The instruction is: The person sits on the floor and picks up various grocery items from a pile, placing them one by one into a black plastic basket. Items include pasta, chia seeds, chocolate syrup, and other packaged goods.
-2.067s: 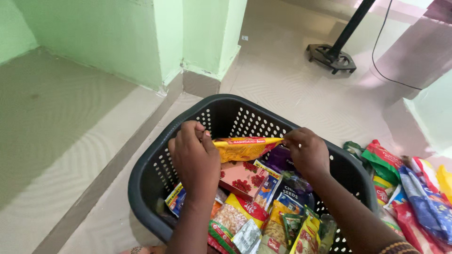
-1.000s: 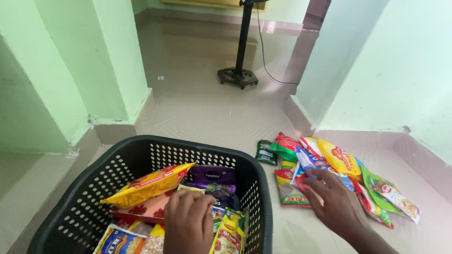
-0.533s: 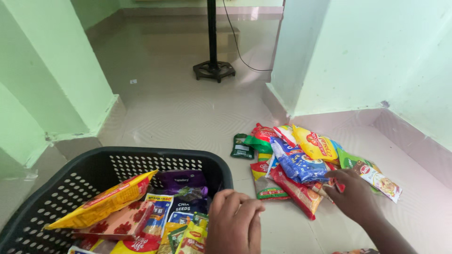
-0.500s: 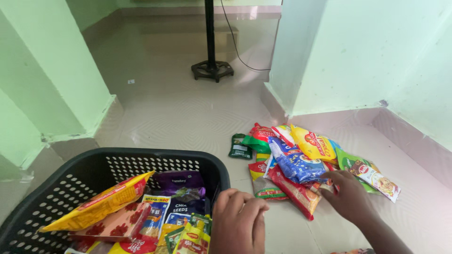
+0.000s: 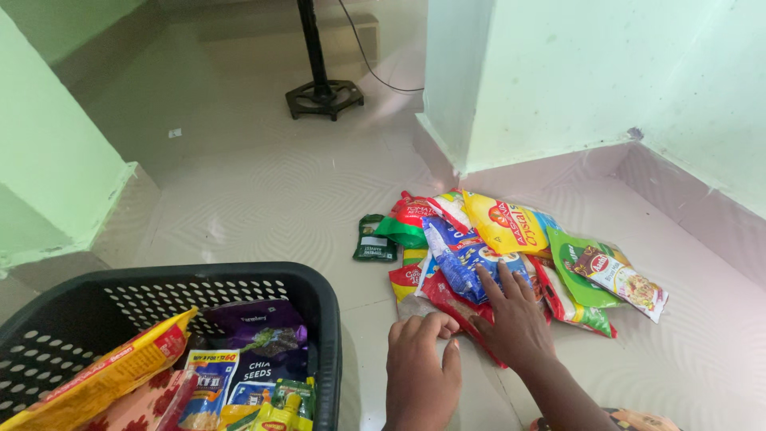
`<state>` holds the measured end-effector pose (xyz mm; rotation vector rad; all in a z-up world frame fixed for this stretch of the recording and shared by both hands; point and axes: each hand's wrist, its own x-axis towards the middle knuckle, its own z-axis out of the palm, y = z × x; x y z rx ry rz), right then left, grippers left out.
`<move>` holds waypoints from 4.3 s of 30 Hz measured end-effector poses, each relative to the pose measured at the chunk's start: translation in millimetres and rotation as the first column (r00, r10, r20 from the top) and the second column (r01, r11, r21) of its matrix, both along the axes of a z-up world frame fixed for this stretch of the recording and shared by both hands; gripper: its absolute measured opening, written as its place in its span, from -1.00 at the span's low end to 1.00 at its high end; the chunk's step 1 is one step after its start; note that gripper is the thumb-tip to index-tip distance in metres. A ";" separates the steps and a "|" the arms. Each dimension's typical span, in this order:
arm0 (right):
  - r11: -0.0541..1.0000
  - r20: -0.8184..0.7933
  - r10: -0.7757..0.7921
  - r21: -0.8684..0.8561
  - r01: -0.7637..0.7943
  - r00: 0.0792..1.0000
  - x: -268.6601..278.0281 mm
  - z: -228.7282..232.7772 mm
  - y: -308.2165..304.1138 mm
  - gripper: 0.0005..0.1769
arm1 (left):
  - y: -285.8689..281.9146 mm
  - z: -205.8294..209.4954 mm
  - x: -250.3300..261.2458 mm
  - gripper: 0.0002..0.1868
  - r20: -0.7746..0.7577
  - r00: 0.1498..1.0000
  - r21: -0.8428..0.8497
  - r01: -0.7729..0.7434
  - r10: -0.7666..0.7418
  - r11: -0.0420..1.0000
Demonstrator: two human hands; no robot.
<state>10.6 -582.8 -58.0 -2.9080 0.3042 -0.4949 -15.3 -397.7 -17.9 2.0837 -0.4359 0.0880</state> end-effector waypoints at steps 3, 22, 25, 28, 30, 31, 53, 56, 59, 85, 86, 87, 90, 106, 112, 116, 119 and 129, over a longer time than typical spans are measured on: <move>0.998 -0.073 -0.067 -0.023 0.066 0.995 5.3 8.1 2.4 -0.03 | -1.1 -8.5 5.5 -0.70 -0.066 0.998 0.055 -0.007 0.010 0.998; 0.977 -0.274 0.003 -0.204 -0.061 0.962 1.0 14.6 23.6 -0.71 | 23.1 -61.0 7.9 -0.54 -0.103 0.995 0.156 0.003 0.014 0.988; 0.968 -0.294 0.057 -0.219 -0.126 0.954 -7.3 5.5 34.5 -0.80 | 24.1 -91.9 8.3 -0.52 -0.158 0.987 0.185 0.033 -0.003 0.982; 0.955 -0.416 0.100 -0.216 -0.205 0.904 -14.2 -3.6 52.3 -0.80 | 24.9 -139.1 13.6 -0.53 -0.207 0.977 0.169 0.089 -0.053 0.982; 0.944 -0.459 0.142 -0.203 -0.260 0.877 -20.6 -6.8 62.8 -0.79 | 22.5 -174.9 22.4 -0.41 -0.072 0.992 0.159 0.111 -0.101 0.981; 0.937 -0.445 0.175 -0.198 -0.287 0.878 -22.8 -8.2 70.8 -0.82 | 21.5 -193.0 25.9 -0.35 -0.005 0.992 0.156 0.123 -0.123 0.980; 0.910 -0.631 -0.030 0.303 0.282 0.775 -7.7 -1.8 -10.9 -0.34 | 12.4 -145.6 29.3 -0.15 -0.550 0.798 -0.052 -0.328 0.247 0.943; 0.908 -0.615 0.007 0.334 0.253 0.788 0.3 -17.7 -19.2 -0.30 | 9.9 -117.7 16.1 -0.35 -0.552 0.779 0.009 -0.352 0.298 0.936; 0.919 -0.548 0.108 0.374 0.127 0.830 3.5 -34.8 -28.6 -0.34 | 6.2 -115.8 4.9 -0.63 -0.586 0.760 0.015 -0.335 0.280 0.942; -0.080 0.200 0.403 0.980 -0.184 0.893 -62.1 121.9 127.4 -0.55 | 174.2 35.5 -6.0 -0.44 -0.252 0.959 -0.920 -0.197 -0.127 0.340; -0.074 0.217 0.460 0.976 -0.206 0.861 -61.5 115.1 138.4 -0.52 | 190.5 38.8 -6.8 -0.43 -0.264 0.959 -0.913 -0.215 -0.100 0.346; -0.070 0.232 0.515 0.971 -0.229 0.825 -59.8 107.1 150.0 -0.48 | 205.6 41.1 -6.9 -0.42 -0.275 0.959 -0.907 -0.233 -0.073 0.352; -0.051 0.311 0.549 0.939 -0.340 0.776 -57.2 78.8 186.2 -0.18 | 243.9 41.2 -4.8 -0.42 -0.321 0.946 -0.886 -0.281 -0.051 0.369; 0.764 0.146 0.645 -0.090 -0.639 0.750 -37.5 -31.7 210.3 -0.27 | 257.6 -44.8 25.3 -0.27 -0.191 0.951 0.126 -0.221 0.242 0.967; 0.739 0.198 0.669 -0.073 -0.670 0.716 -42.0 -15.2 216.7 -0.48 | 255.1 -38.1 15.3 -0.31 -0.284 0.932 0.273 -0.146 0.225 0.951; 0.750 -0.053 0.658 0.136 -0.648 0.751 -48.0 15.1 221.8 -0.54 | 246.0 -24.3 7.7 -0.34 -0.164 0.945 0.381 -0.205 0.284 0.902; 0.703 -0.033 0.707 0.130 -0.699 0.706 -55.7 30.9 223.0 -0.57 | 239.7 -16.2 -2.6 -0.40 -0.066 0.946 0.464 -0.253 0.318 0.849; 0.567 -0.066 0.824 0.077 -0.820 0.563 -72.6 32.8 208.5 -0.41 | 215.1 -16.5 -29.6 -0.64 0.524 0.844 0.044 -0.162 0.116 0.986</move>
